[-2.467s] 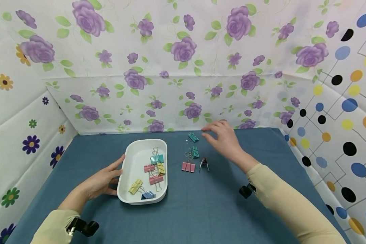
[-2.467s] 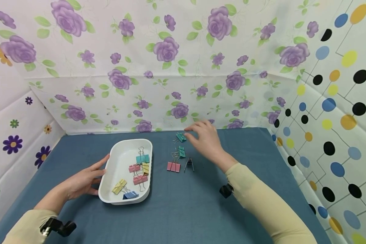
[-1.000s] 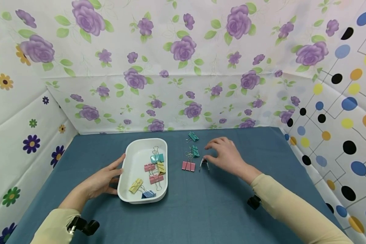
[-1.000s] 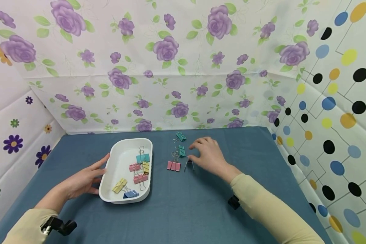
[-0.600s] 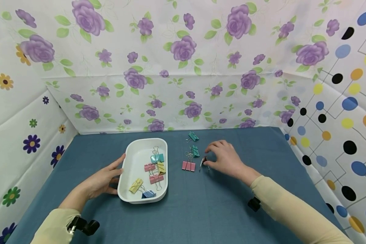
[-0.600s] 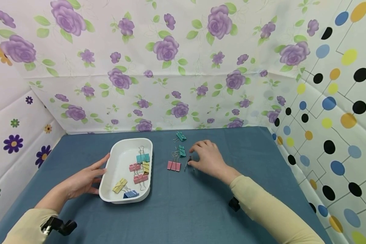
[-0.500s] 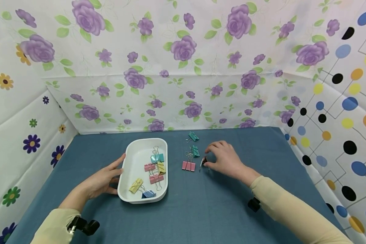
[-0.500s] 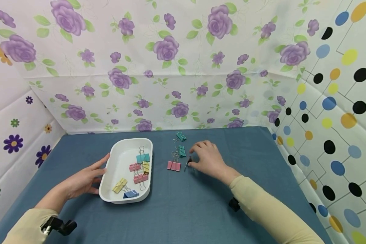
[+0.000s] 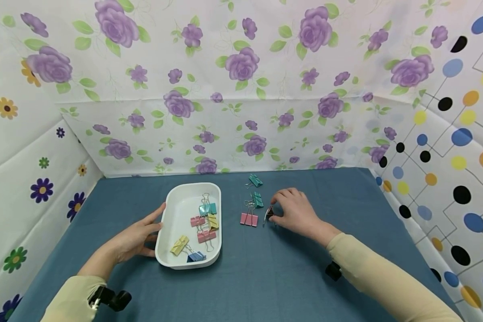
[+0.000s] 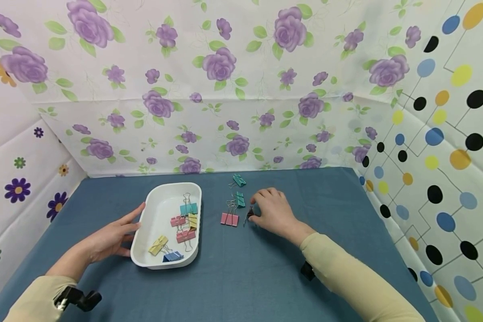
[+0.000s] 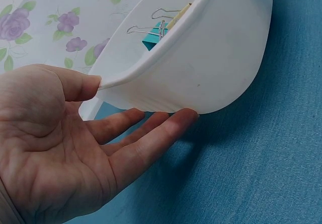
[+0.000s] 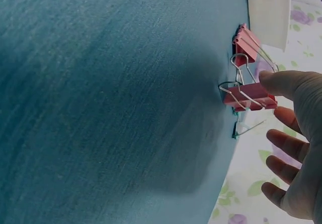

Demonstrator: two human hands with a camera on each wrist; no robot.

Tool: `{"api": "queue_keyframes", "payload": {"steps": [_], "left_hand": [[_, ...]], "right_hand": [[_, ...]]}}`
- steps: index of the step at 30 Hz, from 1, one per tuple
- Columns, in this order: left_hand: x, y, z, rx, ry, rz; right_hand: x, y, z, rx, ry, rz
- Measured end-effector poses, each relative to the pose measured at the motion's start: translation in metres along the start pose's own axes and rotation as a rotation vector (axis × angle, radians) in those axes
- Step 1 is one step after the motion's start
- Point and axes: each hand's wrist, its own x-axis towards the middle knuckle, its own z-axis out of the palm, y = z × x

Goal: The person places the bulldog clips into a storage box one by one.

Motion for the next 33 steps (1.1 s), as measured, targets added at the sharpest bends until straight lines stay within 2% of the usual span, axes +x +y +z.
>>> {"api": "queue_keyframes", "payload": {"steps": [33], "left_hand": [[0.0001, 0.0001, 0.0003, -0.003, 0.004, -0.004]], "right_hand": [[0.0014, 0.0013, 0.0067, -0.002, 0.029, -0.002]]}}
